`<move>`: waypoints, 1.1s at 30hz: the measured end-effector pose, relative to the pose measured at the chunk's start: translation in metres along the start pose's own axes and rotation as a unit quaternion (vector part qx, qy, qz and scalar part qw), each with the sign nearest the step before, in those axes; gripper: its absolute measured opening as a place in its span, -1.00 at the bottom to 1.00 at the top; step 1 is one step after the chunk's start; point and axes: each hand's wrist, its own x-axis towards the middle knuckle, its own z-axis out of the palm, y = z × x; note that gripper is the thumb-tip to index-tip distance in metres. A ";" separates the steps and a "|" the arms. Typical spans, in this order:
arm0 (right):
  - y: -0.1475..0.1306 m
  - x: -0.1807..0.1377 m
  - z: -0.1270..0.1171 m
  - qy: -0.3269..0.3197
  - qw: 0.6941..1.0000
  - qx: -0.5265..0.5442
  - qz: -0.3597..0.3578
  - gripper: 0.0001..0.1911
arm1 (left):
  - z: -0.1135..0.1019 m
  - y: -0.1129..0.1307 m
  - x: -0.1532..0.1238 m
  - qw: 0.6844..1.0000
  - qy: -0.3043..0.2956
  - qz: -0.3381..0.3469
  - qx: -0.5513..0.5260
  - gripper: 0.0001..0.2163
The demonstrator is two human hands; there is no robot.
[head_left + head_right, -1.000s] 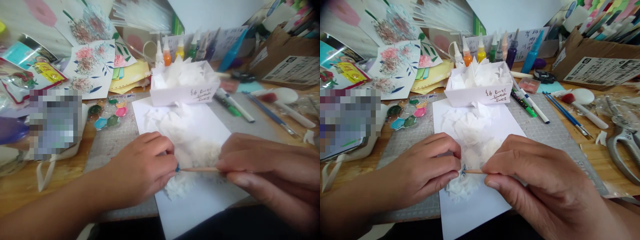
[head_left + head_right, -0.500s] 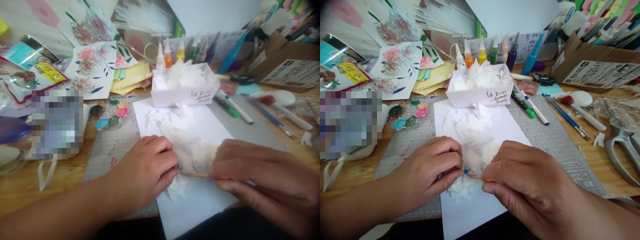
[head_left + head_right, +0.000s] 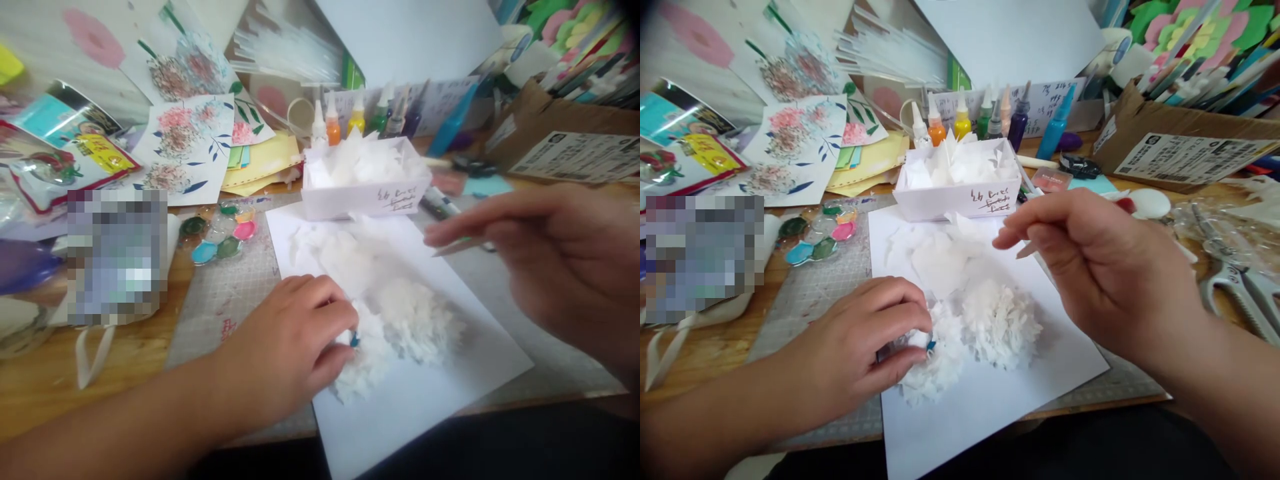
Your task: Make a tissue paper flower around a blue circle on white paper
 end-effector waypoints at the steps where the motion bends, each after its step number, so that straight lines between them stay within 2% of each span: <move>1: 0.002 0.005 0.002 -0.005 0.999 -0.029 -0.022 -0.80 | 0.000 0.000 0.000 1.000 0.001 0.002 0.000 -0.93; 5: 0.003 0.025 0.020 -0.107 0.980 -0.089 -0.140 -0.84 | -0.001 0.000 -0.002 1.000 0.000 0.004 -0.003 -0.91; 9: -0.004 0.034 0.044 -0.189 0.963 -0.162 -0.104 -0.79 | -0.002 0.000 -0.002 1.000 0.000 0.001 -0.002 -0.90; 12: -0.007 0.036 0.053 -0.200 0.960 -0.187 -0.066 -0.86 | -0.003 -0.001 -0.001 1.000 -0.004 0.002 -0.003 -0.90; 16: -0.012 0.034 0.044 -0.137 0.983 -0.112 -0.052 -0.88 | -0.003 -0.003 -0.002 1.000 -0.005 0.001 -0.014 -0.90; 19: -0.026 0.026 0.031 -0.112 0.989 -0.028 -0.095 -0.86 | -0.003 -0.005 -0.001 1.000 -0.004 0.008 -0.018 -0.90; 23: -0.046 0.008 0.026 -0.218 0.958 0.010 -0.185 -0.78 | -0.003 -0.005 0.001 1.000 -0.002 0.007 -0.008 -0.92; 26: -0.051 -0.002 0.026 -0.271 0.940 0.004 -0.207 -0.82 | -0.004 -0.006 0.001 1.000 -0.006 0.005 -0.013 -0.90; 28: -0.049 -0.005 0.022 -0.276 0.943 0.030 -0.184 -0.92 | -0.003 -0.006 0.000 1.000 -0.004 0.010 -0.017 -0.89; 31: -0.043 -0.004 0.008 -0.224 0.965 0.098 -0.091 -0.67 | -0.003 -0.007 0.000 1.000 0.002 0.013 -0.019 -0.87; 33: -0.039 -0.002 -0.001 -0.177 0.974 0.136 -0.032 -0.66 | -0.004 -0.007 0.000 1.000 0.001 0.010 -0.023 -0.86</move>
